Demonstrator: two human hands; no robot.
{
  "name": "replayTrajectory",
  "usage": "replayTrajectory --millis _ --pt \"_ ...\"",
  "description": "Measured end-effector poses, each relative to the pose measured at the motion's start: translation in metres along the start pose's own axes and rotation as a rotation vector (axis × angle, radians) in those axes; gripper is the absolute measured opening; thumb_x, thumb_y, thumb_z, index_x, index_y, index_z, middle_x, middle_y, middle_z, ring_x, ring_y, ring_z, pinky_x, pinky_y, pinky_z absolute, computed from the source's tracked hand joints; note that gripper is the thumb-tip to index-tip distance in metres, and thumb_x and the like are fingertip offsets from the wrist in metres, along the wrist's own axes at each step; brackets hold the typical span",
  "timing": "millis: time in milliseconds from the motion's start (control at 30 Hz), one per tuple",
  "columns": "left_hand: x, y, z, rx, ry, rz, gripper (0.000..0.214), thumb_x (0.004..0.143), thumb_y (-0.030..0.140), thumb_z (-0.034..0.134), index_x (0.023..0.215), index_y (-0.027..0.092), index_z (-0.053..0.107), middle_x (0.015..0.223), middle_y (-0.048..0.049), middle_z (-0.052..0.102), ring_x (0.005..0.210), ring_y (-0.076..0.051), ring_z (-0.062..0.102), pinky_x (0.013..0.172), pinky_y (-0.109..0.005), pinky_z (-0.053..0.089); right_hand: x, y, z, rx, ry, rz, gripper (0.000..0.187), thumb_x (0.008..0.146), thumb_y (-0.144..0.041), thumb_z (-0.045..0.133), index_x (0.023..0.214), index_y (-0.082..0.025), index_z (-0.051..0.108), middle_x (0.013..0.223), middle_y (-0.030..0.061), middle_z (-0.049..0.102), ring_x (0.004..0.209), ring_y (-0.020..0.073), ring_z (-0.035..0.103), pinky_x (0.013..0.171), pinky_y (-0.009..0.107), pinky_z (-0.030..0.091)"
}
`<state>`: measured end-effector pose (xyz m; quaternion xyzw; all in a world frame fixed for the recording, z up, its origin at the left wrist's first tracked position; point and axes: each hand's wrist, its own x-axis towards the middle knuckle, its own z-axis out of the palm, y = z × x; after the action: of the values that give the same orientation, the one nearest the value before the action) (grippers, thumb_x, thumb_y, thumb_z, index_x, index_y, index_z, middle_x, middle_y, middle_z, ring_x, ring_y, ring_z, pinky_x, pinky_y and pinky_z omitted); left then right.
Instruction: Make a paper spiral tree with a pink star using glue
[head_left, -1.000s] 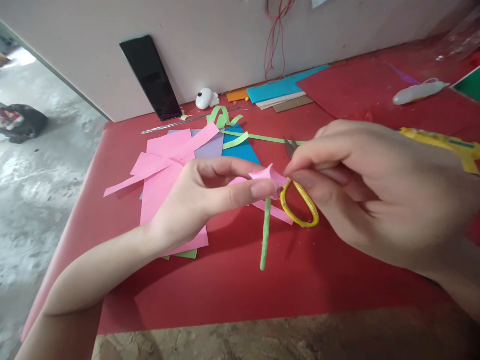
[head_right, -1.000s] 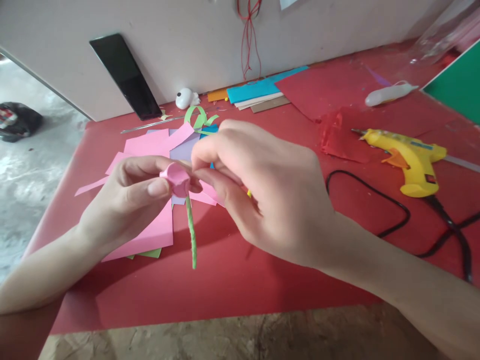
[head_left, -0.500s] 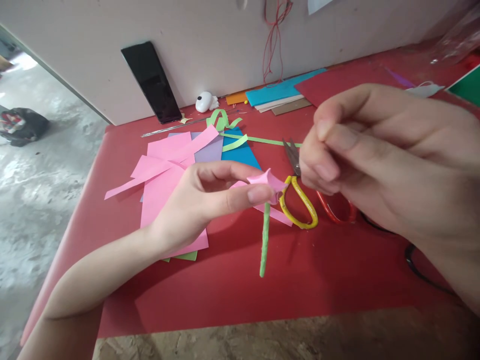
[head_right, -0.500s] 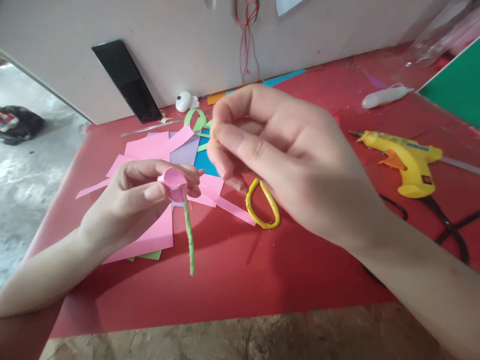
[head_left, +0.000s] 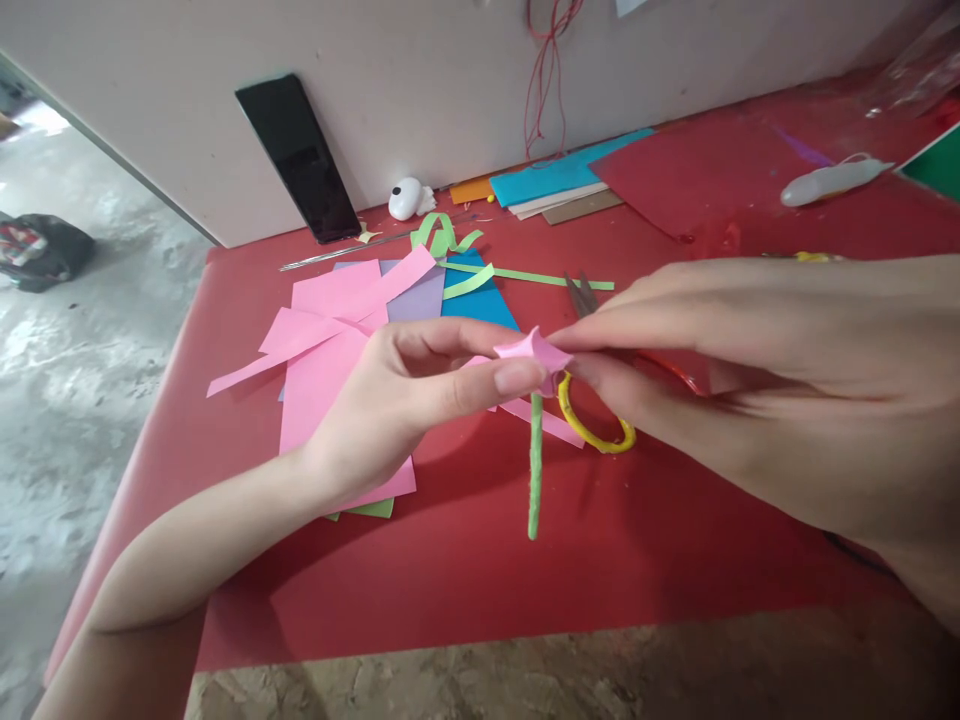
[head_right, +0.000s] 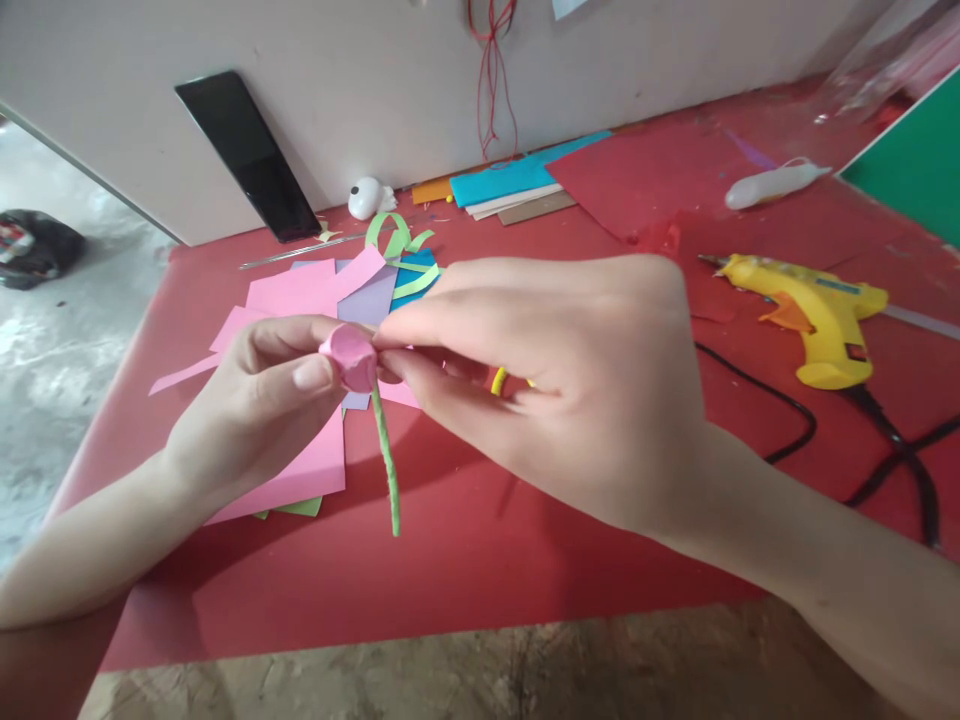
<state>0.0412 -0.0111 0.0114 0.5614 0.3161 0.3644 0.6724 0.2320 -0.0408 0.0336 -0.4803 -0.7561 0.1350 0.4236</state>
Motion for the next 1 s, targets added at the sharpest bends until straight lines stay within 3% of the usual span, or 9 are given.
replayTrajectory --millis 133,233,333,467,667,800,900,1000 --pt "0.0 0.0 0.0 0.013 0.027 -0.029 0.019 0.076 0.04 0.078 0.08 0.021 0.076 0.086 -0.0005 0.079 0.091 -0.024 0.074 0.089 -0.039 0.06 0.0 0.003 -0.009 -0.17 -0.095 -0.185 0.02 0.09 -0.029 0.056 0.074 -0.028 0.068 0.067 -0.0081 0.068 0.051 0.006 0.054 0.056 0.022 0.045" --pt "0.0 0.0 0.001 0.004 0.022 -0.061 0.014 0.074 0.035 0.08 0.078 0.022 0.076 0.084 0.0008 0.079 0.09 -0.023 0.074 0.089 -0.037 0.06 0.002 0.012 -0.013 -0.202 -0.22 -0.252 0.021 0.09 -0.035 0.054 0.077 -0.028 0.069 0.067 -0.0067 0.068 0.045 0.007 0.05 0.052 0.025 0.043" --pt "0.0 0.0 0.002 -0.016 0.014 -0.081 0.014 0.072 0.037 0.082 0.075 0.024 0.077 0.081 0.0018 0.078 0.086 -0.022 0.074 0.088 -0.038 0.06 0.003 0.015 -0.01 -0.189 -0.236 -0.248 0.019 0.089 -0.032 0.053 0.076 -0.028 0.066 0.065 -0.0064 0.066 0.047 0.0084 0.051 0.051 0.025 0.043" --pt "0.0 0.0 0.003 -0.011 0.035 -0.08 0.019 0.068 0.042 0.083 0.073 0.026 0.076 0.08 0.0022 0.078 0.082 -0.021 0.074 0.087 -0.04 0.061 0.004 0.006 -0.002 -0.09 -0.099 -0.161 0.017 0.085 -0.02 0.054 0.071 -0.026 0.061 0.061 -0.0062 0.061 0.053 0.0088 0.056 0.053 0.023 0.044" --pt "-0.002 0.0 0.003 0.034 0.015 -0.057 0.018 0.071 0.043 0.081 0.078 0.027 0.078 0.081 0.0022 0.078 0.084 -0.02 0.074 0.086 -0.037 0.061 0.012 -0.004 0.002 0.024 -0.003 -0.126 0.022 0.077 -0.01 0.058 0.06 -0.023 0.054 0.05 -0.0064 0.051 0.045 0.0055 0.046 0.045 0.021 0.04" --pt "-0.003 0.001 0.004 0.038 0.025 -0.047 0.018 0.07 0.042 0.082 0.079 0.027 0.078 0.08 0.0027 0.078 0.082 -0.019 0.074 0.082 -0.033 0.06 0.01 0.001 0.003 0.032 0.027 -0.107 0.022 0.082 -0.012 0.058 0.063 -0.023 0.054 0.053 -0.0056 0.053 0.049 0.0064 0.048 0.05 0.023 0.044" --pt "-0.003 0.002 0.005 0.068 0.028 -0.047 0.019 0.068 0.043 0.083 0.075 0.026 0.077 0.079 0.0019 0.078 0.08 -0.019 0.073 0.078 -0.033 0.06 0.004 0.009 0.004 0.053 0.002 0.019 0.024 0.087 -0.018 0.055 0.063 -0.023 0.055 0.066 -0.0023 0.063 0.064 0.0108 0.058 0.065 0.026 0.05" --pt "-0.003 0.002 0.006 0.098 0.022 -0.031 0.02 0.068 0.043 0.083 0.072 0.025 0.077 0.075 0.0005 0.076 0.077 -0.018 0.071 0.077 -0.033 0.059 0.005 0.024 0.001 0.139 0.154 0.016 0.017 0.088 -0.022 0.059 0.072 -0.024 0.061 0.073 -0.0033 0.066 0.064 0.0085 0.058 0.061 0.023 0.05"
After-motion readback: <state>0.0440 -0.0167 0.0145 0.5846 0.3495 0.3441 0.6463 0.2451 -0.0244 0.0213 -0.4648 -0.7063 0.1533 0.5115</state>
